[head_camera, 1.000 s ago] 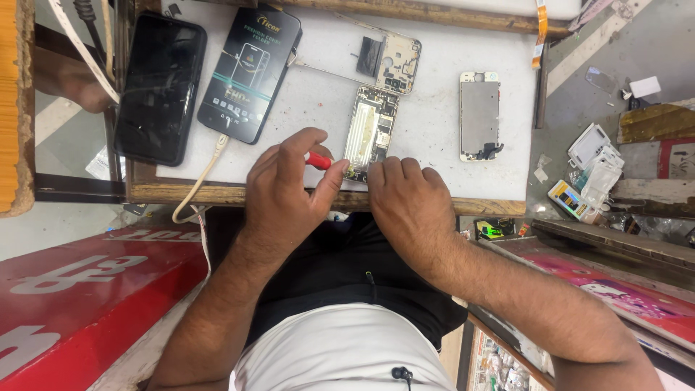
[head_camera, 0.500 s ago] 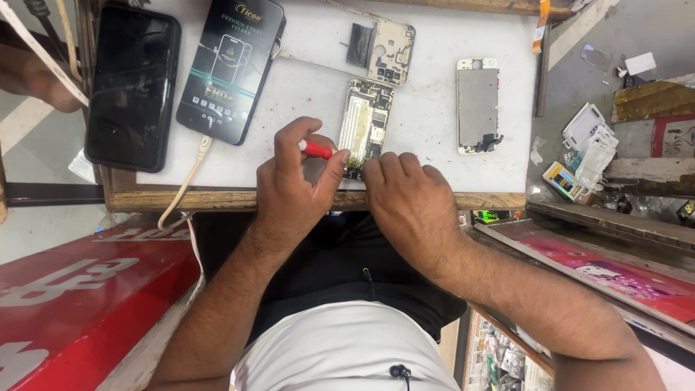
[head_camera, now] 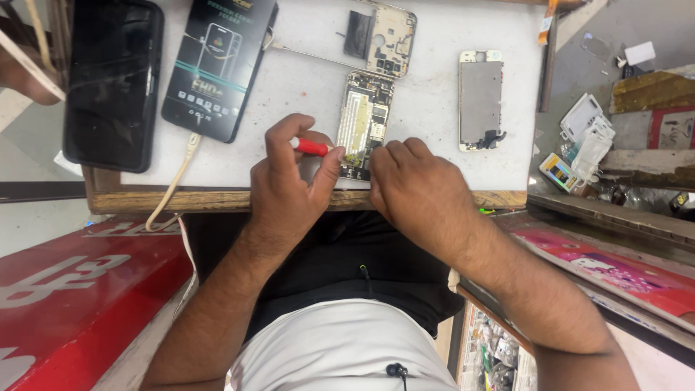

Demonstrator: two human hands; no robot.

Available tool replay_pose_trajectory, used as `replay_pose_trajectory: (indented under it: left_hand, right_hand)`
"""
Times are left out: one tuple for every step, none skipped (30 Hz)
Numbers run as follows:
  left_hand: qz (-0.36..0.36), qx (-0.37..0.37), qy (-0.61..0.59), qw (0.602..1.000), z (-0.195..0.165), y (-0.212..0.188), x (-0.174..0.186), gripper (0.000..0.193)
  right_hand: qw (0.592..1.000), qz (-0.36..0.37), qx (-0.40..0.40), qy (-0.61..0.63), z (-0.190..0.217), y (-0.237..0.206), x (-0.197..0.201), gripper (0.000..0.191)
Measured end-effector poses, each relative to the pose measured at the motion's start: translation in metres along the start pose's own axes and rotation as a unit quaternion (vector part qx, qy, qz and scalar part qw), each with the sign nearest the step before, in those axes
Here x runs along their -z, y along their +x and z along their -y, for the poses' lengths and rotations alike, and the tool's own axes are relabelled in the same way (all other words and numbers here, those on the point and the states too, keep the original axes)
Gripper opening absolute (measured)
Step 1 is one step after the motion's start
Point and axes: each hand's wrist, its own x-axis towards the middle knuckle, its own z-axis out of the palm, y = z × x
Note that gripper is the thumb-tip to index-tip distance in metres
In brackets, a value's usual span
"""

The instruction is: The person disassembles a white smartphone, removes the back cover, and uses a screwdriver to unscrew components on the motherboard. The person handles the phone, back cover, and internal parts on a cluttered workbench.

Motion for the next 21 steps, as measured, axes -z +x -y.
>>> replay_pose_trajectory:
  left_hand:
    - [0.001, 0.006, -0.004, 1.0, -0.001, 0.0, 0.0, 0.051]
    - [0.001, 0.01, -0.008, 1.0, -0.001, 0.0, 0.0, 0.051]
    - [0.0, 0.014, -0.012, 1.0, -0.002, 0.0, 0.0, 0.05]
    - [-0.003, 0.021, -0.029, 0.999, -0.002, 0.0, 0.001, 0.049]
    - [-0.007, 0.03, -0.045, 0.999, -0.002, -0.001, 0.002, 0.048]
    - [-0.011, 0.038, -0.061, 0.997, -0.002, -0.002, 0.003, 0.047]
    - [-0.014, 0.044, -0.075, 0.996, -0.001, -0.002, 0.004, 0.047]
    - [-0.016, 0.052, -0.087, 0.995, 0.0, -0.003, 0.006, 0.047]
    - [-0.016, 0.062, -0.099, 0.993, 0.001, -0.004, 0.007, 0.047]
    - [-0.023, 0.074, -0.12, 0.99, 0.002, -0.005, 0.008, 0.047]
    - [-0.028, 0.082, -0.142, 0.986, 0.003, -0.006, 0.009, 0.046]
    - [-0.032, 0.09, -0.164, 0.982, 0.005, -0.006, 0.01, 0.046]
    - [-0.038, 0.093, -0.193, 0.976, 0.007, -0.007, 0.01, 0.046]
    - [-0.044, 0.097, -0.221, 0.969, 0.008, -0.008, 0.011, 0.045]
    - [-0.051, 0.101, -0.25, 0.962, 0.009, -0.008, 0.011, 0.045]
    - [-0.051, 0.11, -0.26, 0.958, 0.01, -0.009, 0.011, 0.046]
    - [-0.053, 0.12, -0.27, 0.954, 0.011, -0.01, 0.012, 0.047]
    - [-0.055, 0.13, -0.278, 0.95, 0.012, -0.01, 0.013, 0.048]
    - [-0.059, 0.129, -0.286, 0.948, 0.013, -0.01, 0.013, 0.048]
    - [-0.063, 0.128, -0.294, 0.945, 0.014, -0.01, 0.014, 0.048]
    - [-0.067, 0.127, -0.302, 0.942, 0.015, -0.01, 0.015, 0.048]
  right_hand:
    - [1.0, 0.0, -0.004, 0.024, -0.003, -0.001, 0.003, 0.013]
    - [0.999, -0.002, -0.008, 0.046, -0.008, -0.002, 0.006, 0.012]
    - [0.998, -0.004, -0.011, 0.068, -0.013, -0.003, 0.01, 0.012]
    - [0.998, -0.008, -0.026, 0.064, -0.017, -0.003, 0.012, 0.012]
    - [0.997, -0.01, -0.04, 0.062, -0.021, -0.004, 0.013, 0.012]
    - [0.997, -0.013, -0.053, 0.059, -0.025, -0.004, 0.014, 0.012]
    - [0.997, -0.015, -0.059, 0.057, -0.028, -0.004, 0.013, 0.012]
    - [0.996, -0.016, -0.064, 0.056, -0.029, -0.004, 0.011, 0.012]
    - [0.996, -0.016, -0.07, 0.058, -0.029, -0.006, 0.008, 0.012]
    - [0.995, -0.026, -0.072, 0.065, -0.029, -0.009, 0.006, 0.012]
    - [0.994, -0.038, -0.074, 0.071, -0.03, -0.012, 0.004, 0.012]
    - [0.993, -0.05, -0.078, 0.076, -0.031, -0.014, 0.002, 0.013]
    - [0.992, -0.051, -0.082, 0.081, -0.032, -0.016, 0.0, 0.013]
    - [0.991, -0.052, -0.086, 0.087, -0.033, -0.018, -0.002, 0.014]
    - [0.99, -0.052, -0.09, 0.093, -0.034, -0.02, -0.003, 0.015]
    - [0.989, -0.06, -0.089, 0.106, -0.035, -0.021, -0.004, 0.015]
    - [0.987, -0.067, -0.088, 0.119, -0.036, -0.022, -0.004, 0.016]
    - [0.985, -0.074, -0.085, 0.133, -0.037, -0.023, -0.005, 0.017]
    - [0.982, -0.087, -0.082, 0.145, -0.038, -0.024, -0.006, 0.019]
    - [0.979, -0.1, -0.078, 0.157, -0.039, -0.026, -0.007, 0.022]
    - [0.976, -0.113, -0.075, 0.168, -0.04, -0.028, -0.008, 0.026]
